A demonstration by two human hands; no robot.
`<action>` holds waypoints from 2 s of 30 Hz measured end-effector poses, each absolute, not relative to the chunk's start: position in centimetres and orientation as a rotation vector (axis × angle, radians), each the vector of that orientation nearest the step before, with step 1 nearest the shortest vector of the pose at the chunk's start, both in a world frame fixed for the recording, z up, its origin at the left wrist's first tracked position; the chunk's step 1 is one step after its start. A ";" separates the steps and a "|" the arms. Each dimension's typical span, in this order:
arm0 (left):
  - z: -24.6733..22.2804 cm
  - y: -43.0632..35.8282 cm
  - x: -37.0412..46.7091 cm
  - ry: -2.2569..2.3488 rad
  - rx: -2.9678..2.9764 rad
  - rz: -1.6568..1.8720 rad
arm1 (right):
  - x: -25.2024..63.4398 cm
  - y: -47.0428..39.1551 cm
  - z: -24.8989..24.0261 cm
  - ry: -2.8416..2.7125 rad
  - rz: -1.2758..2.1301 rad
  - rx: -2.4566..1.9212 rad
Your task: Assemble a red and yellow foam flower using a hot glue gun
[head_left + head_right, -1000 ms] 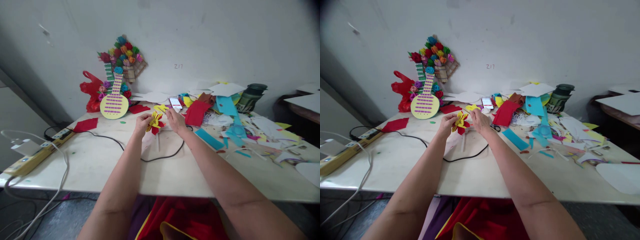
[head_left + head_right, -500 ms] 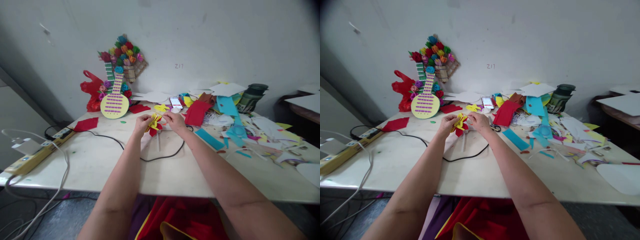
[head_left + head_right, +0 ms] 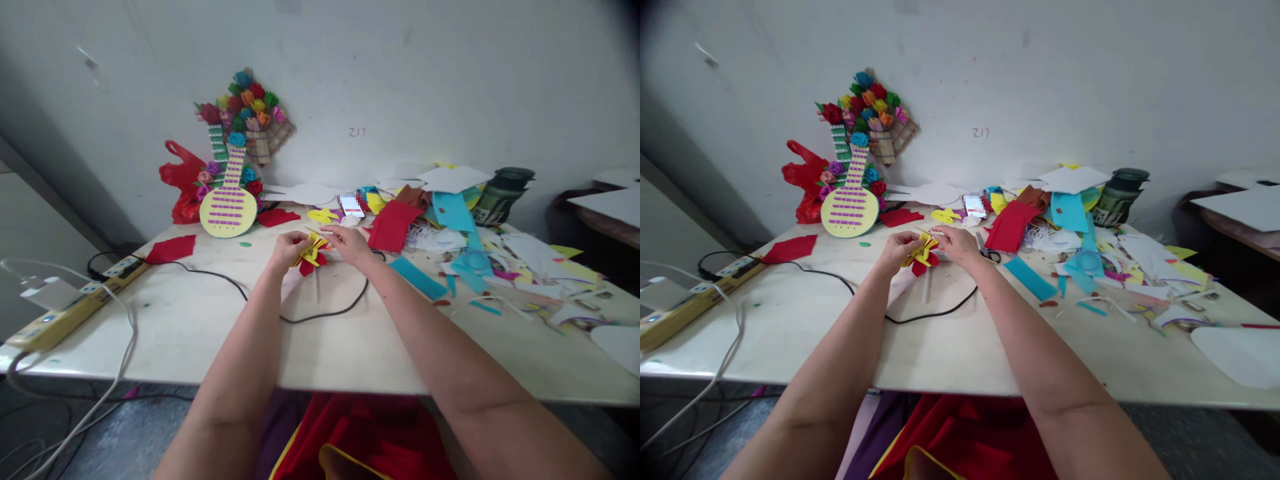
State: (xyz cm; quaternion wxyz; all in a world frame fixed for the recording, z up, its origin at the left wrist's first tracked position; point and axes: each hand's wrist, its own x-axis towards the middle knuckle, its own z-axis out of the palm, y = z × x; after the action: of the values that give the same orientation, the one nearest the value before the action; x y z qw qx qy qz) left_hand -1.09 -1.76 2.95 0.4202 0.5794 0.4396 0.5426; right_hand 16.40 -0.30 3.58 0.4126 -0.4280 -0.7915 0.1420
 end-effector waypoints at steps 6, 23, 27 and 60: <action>2.8 -1.6 -1.1 1.118 1.535 1.345 | 16.6 -0.7 3.8 -2.016 0.399 -1.166; 3.3 -2.4 -1.0 1.011 1.516 1.127 | 17.1 0.1 3.1 -2.029 0.581 -0.927; 3.1 -2.3 -1.2 1.001 1.523 1.082 | 17.3 0.1 3.3 -2.043 0.614 -0.899; 3.3 -2.4 -1.2 0.954 1.312 1.195 | 17.0 -0.4 3.2 -2.249 0.068 -0.973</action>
State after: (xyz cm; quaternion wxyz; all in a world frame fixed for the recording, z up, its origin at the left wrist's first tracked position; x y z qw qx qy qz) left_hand -1.21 -2.44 3.32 0.5340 0.5507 0.4003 0.5014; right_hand 16.97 -0.38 3.24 0.3383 -0.3735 -0.8634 0.0260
